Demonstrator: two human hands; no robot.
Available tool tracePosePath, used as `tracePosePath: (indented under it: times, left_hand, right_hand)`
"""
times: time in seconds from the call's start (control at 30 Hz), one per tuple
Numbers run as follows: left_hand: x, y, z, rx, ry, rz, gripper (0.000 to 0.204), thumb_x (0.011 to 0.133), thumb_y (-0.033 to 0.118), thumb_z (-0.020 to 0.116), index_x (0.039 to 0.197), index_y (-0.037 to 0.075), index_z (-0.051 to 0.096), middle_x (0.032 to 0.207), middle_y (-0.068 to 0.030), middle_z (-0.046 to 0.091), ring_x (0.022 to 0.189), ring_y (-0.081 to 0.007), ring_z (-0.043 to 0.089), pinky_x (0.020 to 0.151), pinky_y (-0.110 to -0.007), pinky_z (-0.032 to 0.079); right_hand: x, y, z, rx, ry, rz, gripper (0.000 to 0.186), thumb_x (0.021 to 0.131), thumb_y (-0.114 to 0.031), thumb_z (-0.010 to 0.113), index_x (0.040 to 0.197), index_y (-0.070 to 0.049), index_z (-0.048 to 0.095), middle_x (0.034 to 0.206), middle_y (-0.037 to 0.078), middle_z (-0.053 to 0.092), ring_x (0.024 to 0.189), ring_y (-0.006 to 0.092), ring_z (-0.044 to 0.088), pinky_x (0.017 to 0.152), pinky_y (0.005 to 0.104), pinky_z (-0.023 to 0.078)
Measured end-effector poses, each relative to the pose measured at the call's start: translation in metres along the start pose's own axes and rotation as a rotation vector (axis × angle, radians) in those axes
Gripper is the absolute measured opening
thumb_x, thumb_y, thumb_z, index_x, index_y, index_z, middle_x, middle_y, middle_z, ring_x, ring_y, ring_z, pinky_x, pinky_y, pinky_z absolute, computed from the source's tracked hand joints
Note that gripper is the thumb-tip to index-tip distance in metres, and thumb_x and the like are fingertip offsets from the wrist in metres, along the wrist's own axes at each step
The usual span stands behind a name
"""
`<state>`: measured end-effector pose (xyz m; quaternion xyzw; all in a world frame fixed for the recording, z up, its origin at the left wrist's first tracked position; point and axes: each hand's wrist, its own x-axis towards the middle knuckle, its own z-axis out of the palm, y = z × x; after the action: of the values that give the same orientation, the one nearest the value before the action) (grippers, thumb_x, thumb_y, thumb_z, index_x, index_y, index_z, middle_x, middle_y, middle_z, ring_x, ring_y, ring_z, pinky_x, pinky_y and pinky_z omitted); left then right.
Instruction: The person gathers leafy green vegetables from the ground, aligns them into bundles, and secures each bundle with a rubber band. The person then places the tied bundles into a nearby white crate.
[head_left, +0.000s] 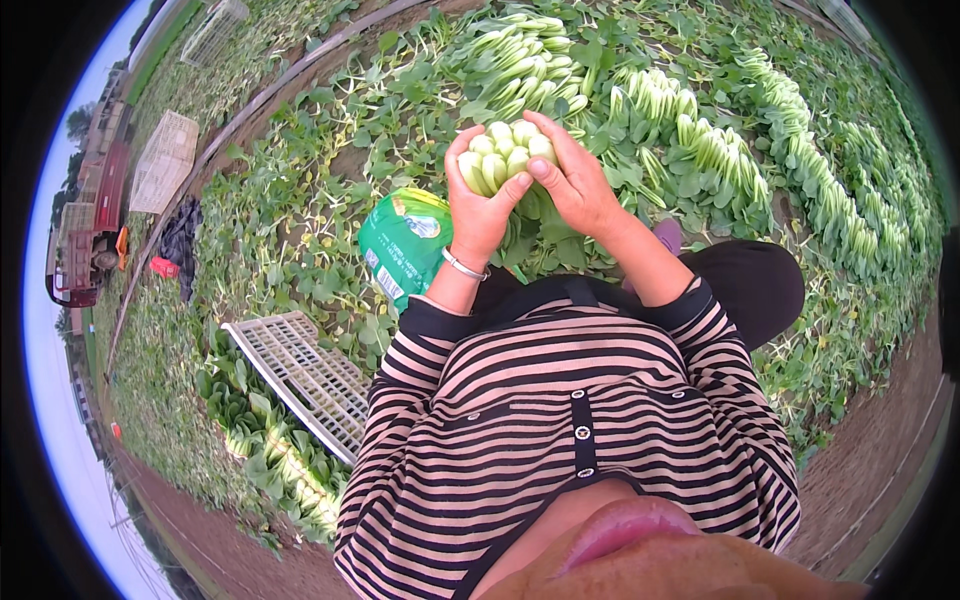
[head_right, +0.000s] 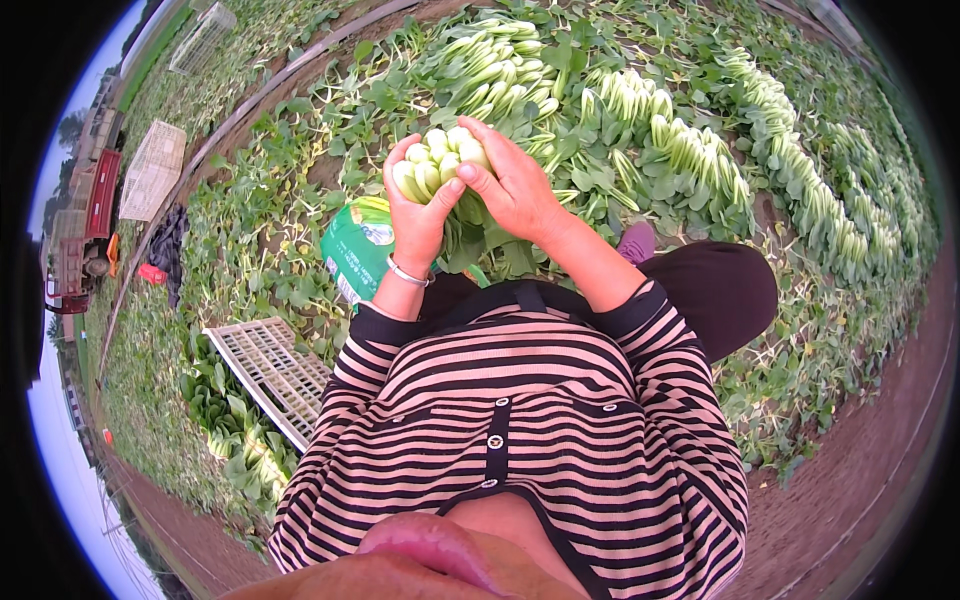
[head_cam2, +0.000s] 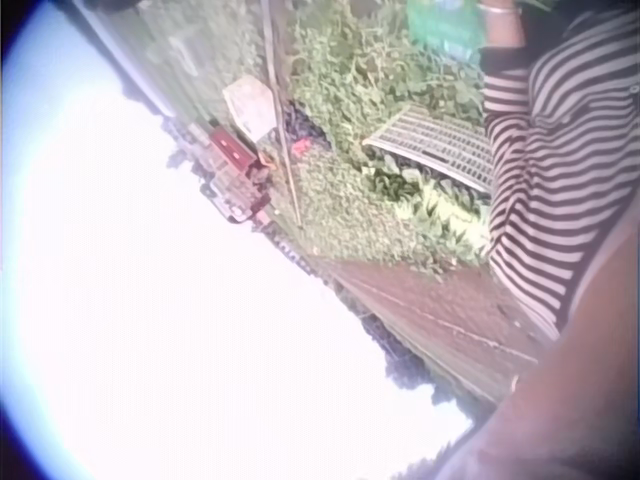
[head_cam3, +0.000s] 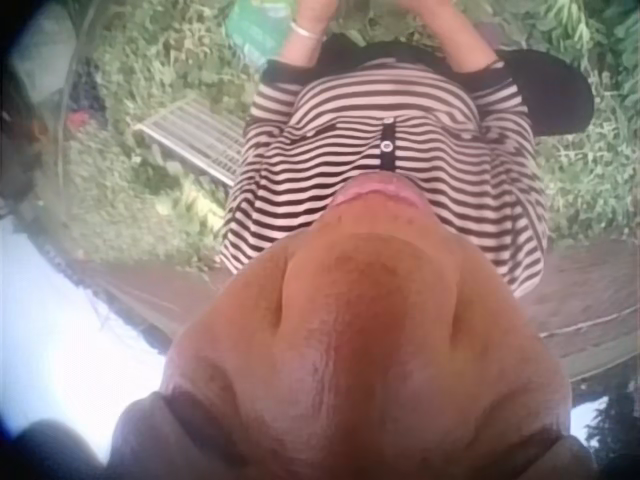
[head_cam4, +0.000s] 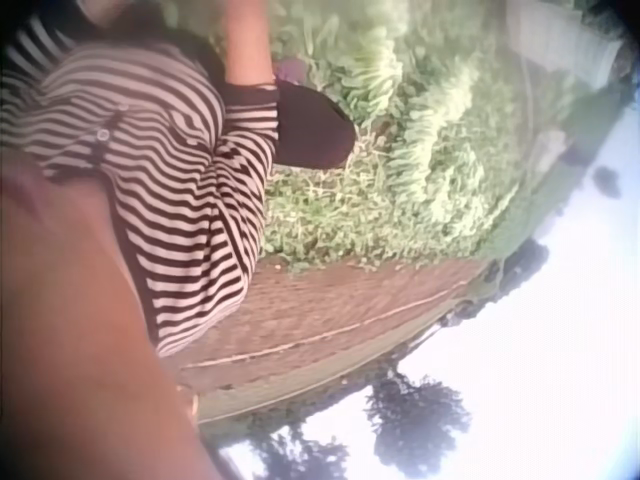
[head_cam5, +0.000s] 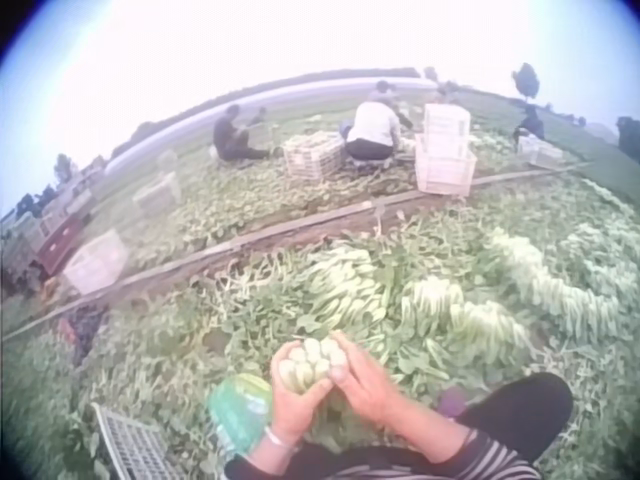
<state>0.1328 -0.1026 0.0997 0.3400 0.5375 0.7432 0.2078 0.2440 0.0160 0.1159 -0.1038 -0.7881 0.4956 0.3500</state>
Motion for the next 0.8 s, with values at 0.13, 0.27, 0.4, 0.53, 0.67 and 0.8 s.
tracePosePath:
  times: [0.13,0.27,0.4,0.53,0.67,0.8]
  left_hand:
    - [0.0,0.002,-0.003,-0.054,-0.009,-0.015,0.083,0.077,0.013,0.085,0.141,0.006,0.034,0.13,-0.0108,0.047,0.119,-0.0202,0.052,0.101,-0.034,0.047]
    - [0.001,0.01,-0.007,-0.068,-0.088,-0.02,0.084,0.079,0.012,0.083,0.144,0.006,0.03,0.132,-0.0106,0.047,0.12,-0.0213,0.052,0.102,-0.034,0.047]
    - [0.003,0.018,-0.014,-0.122,-0.118,-0.052,0.087,0.082,0.011,0.08,0.149,0.007,0.025,0.135,-0.011,0.047,0.123,-0.0215,0.052,0.103,-0.034,0.046]
    - [0.004,0.023,-0.017,-0.139,-0.092,-0.08,0.088,0.082,0.01,0.081,0.151,0.007,0.026,0.136,-0.0108,0.048,0.122,-0.0205,0.053,0.103,-0.034,0.047]
    - [-0.001,0.023,-0.028,-0.011,-0.077,-0.028,0.084,0.082,0.01,0.082,0.148,0.006,0.031,0.135,-0.0104,0.049,0.12,-0.02,0.055,0.102,-0.033,0.047]
    - [0.002,0.056,-0.031,0.034,-0.123,-0.018,0.078,0.083,0.011,0.081,0.145,0.005,0.033,0.133,-0.0097,0.049,0.12,-0.0199,0.054,0.102,-0.033,0.047]
  right_hand:
    - [0.001,-0.001,-0.001,0.116,-0.059,0.044,0.064,0.097,-0.043,0.059,0.143,0.001,0.046,0.132,0.021,0.059,0.121,0.0311,0.059,0.104,0.0373,0.043]
    - [0.003,-0.004,0.006,0.159,-0.001,0.058,0.065,0.096,-0.045,0.061,0.141,0.0,0.048,0.128,0.02,0.061,0.118,0.0289,0.06,0.102,0.0368,0.045]
    - [0.004,-0.011,0.012,0.144,0.025,0.064,0.064,0.096,-0.046,0.061,0.139,0.0,0.049,0.126,0.02,0.061,0.117,0.0303,0.061,0.101,0.037,0.045]
    - [0.002,-0.014,0.018,0.109,0.041,0.118,0.066,0.096,-0.048,0.059,0.139,0.002,0.048,0.127,0.022,0.06,0.119,0.0323,0.059,0.103,0.038,0.043]
    - [0.004,-0.017,0.02,0.151,-0.081,0.055,0.068,0.099,-0.046,0.054,0.145,0.001,0.038,0.133,0.023,0.056,0.124,0.0335,0.056,0.105,0.0391,0.042]
    - [0.009,-0.025,0.028,0.231,-0.143,0.008,0.065,0.103,-0.043,0.047,0.149,-0.001,0.029,0.137,0.023,0.052,0.128,0.0354,0.053,0.106,0.0403,0.041]
